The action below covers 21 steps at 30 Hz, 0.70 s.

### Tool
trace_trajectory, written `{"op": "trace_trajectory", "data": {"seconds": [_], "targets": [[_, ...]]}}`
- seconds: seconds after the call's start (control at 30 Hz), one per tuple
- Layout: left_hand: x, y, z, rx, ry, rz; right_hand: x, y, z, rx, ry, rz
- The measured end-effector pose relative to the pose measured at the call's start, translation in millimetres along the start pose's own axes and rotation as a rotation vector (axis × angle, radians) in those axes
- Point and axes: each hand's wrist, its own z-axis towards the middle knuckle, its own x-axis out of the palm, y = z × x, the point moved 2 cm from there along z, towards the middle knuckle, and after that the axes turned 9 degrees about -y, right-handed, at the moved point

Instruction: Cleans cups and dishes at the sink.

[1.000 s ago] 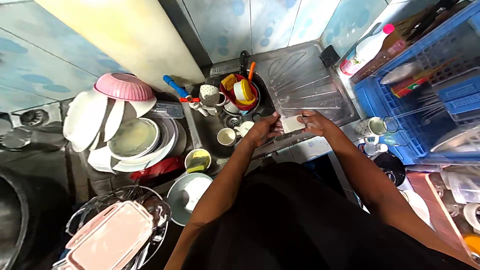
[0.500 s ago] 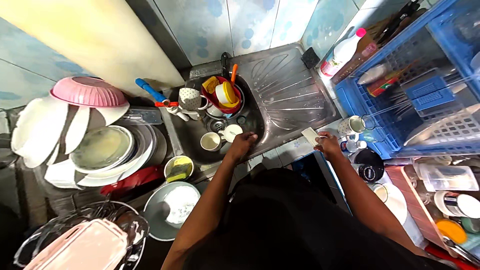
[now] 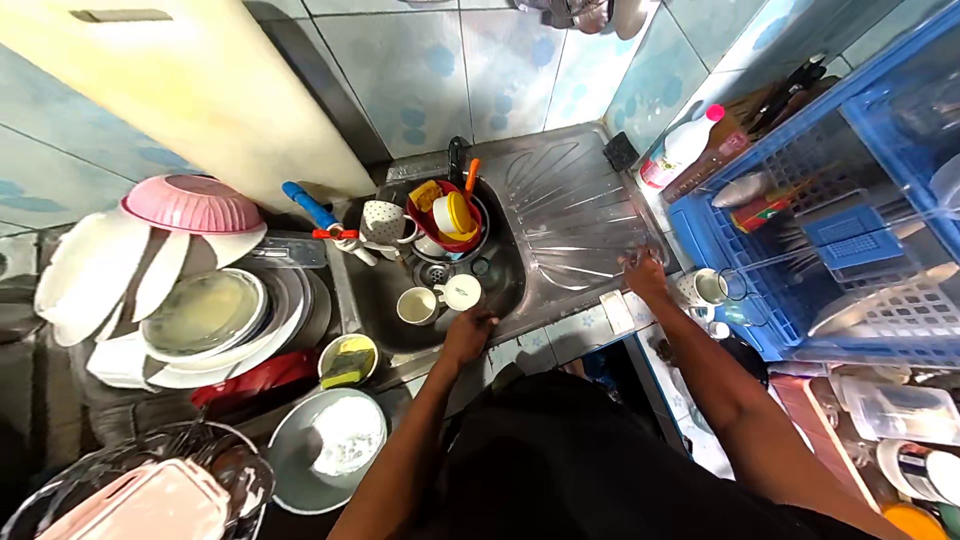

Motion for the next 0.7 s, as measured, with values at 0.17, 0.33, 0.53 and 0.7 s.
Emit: {"op": "trace_trajectory", "data": {"seconds": [0.17, 0.33, 0.53, 0.7], "targets": [[9.9, 12.9, -9.9, 0.064, -0.15, 0.021, 49.4, -22.1, 59.8, -0.178, -0.02, -0.197], [38.3, 9.5, -25.4, 0.234, -0.458, 0.294, 59.5, 20.1, 131.0, -0.255, -0.049, -0.233], [46.7, 6.5, -26.2, 0.287, -0.474, 0.418, 122.6, 146.0, 96.9, -0.524, -0.08, -0.08], [45.5, 5.4, -24.3, 0.293, -0.491, 0.433, 100.6, 114.2, 36.0, -0.792, 0.099, -0.04]]}}
